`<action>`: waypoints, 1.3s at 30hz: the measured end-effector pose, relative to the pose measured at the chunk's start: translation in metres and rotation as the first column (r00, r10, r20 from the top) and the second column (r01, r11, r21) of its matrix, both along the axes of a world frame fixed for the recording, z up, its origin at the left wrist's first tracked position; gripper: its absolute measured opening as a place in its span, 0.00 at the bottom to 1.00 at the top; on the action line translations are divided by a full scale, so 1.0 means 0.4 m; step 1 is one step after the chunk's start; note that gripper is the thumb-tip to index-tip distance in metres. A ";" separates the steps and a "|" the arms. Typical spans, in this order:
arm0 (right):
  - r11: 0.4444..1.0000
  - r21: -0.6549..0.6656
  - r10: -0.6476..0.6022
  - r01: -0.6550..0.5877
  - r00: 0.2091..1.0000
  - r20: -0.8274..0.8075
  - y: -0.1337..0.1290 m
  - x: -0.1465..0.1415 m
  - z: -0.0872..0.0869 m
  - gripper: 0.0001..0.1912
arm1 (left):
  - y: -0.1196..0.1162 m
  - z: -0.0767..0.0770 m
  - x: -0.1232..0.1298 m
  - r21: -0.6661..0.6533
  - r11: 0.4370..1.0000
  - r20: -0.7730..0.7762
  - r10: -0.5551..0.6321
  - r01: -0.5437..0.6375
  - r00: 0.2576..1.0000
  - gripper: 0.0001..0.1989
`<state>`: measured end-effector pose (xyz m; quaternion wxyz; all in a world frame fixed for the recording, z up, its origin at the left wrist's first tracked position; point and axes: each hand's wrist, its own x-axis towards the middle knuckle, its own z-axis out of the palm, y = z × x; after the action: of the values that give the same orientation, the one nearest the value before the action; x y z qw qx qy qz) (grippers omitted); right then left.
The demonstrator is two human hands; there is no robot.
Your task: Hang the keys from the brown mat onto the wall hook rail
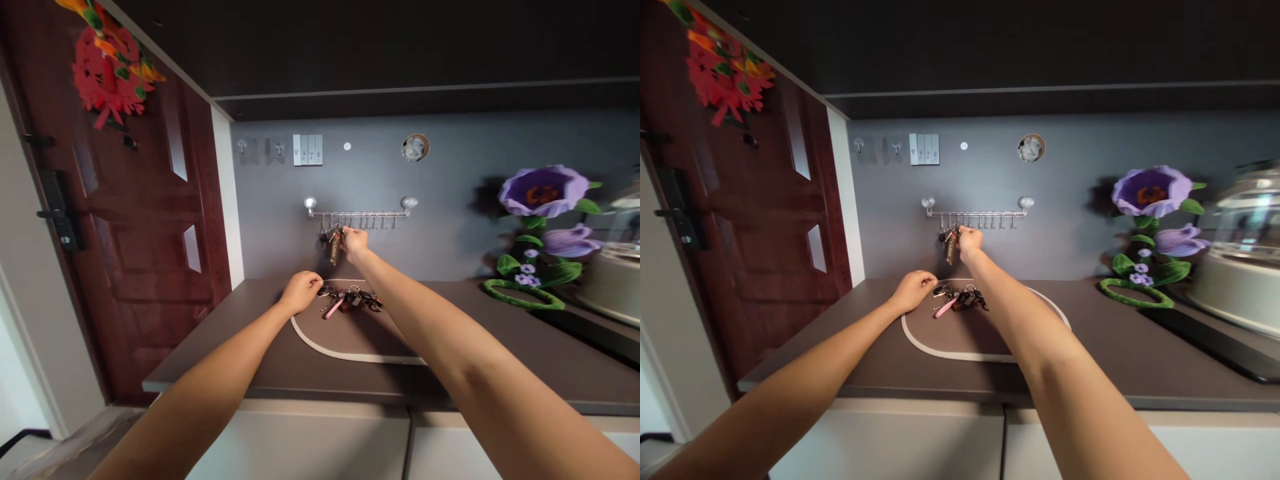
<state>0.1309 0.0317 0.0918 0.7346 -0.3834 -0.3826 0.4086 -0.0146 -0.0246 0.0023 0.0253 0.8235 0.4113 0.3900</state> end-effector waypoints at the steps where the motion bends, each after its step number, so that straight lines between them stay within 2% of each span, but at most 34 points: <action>1: 1.000 -0.003 -0.001 0.001 1.000 -0.002 0.001 -0.001 -0.003 0.08 | 0.000 0.000 -0.001 0.001 1.000 -0.006 0.000 0.000 1.000 0.10; 17: 1.000 -0.006 -0.010 0.011 0.993 0.120 -0.003 0.015 -0.047 0.07 | 0.007 0.001 -0.008 -0.002 0.999 -0.047 0.053 -0.053 0.997 0.10; 24: 0.996 -0.072 0.060 -0.051 0.990 0.131 -0.041 0.024 -0.071 0.07 | 0.014 -0.005 -0.012 -0.002 0.998 -0.056 0.064 -0.065 0.996 0.10; 30: 0.989 -0.148 0.043 -0.027 0.994 0.102 -0.061 0.039 -0.103 0.07 | 0.012 -0.003 -0.013 -0.019 0.998 -0.117 0.051 -0.054 0.992 0.11; 36: 0.974 -0.169 0.169 -0.149 0.980 0.109 -0.107 0.048 -0.122 0.08 | 0.016 -0.005 -0.017 -0.022 0.998 -0.187 0.055 -0.060 0.981 0.12; 39: 0.969 -0.177 0.204 -0.171 0.961 0.188 -0.144 0.051 -0.132 0.06 | 0.018 -0.007 -0.015 -0.017 0.998 -0.240 0.057 -0.063 0.969 0.12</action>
<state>0.1513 -0.0259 0.0388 0.6163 -0.4426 -0.4570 0.4642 -0.0207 -0.0173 -0.0006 -0.0260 0.8513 0.4409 0.2832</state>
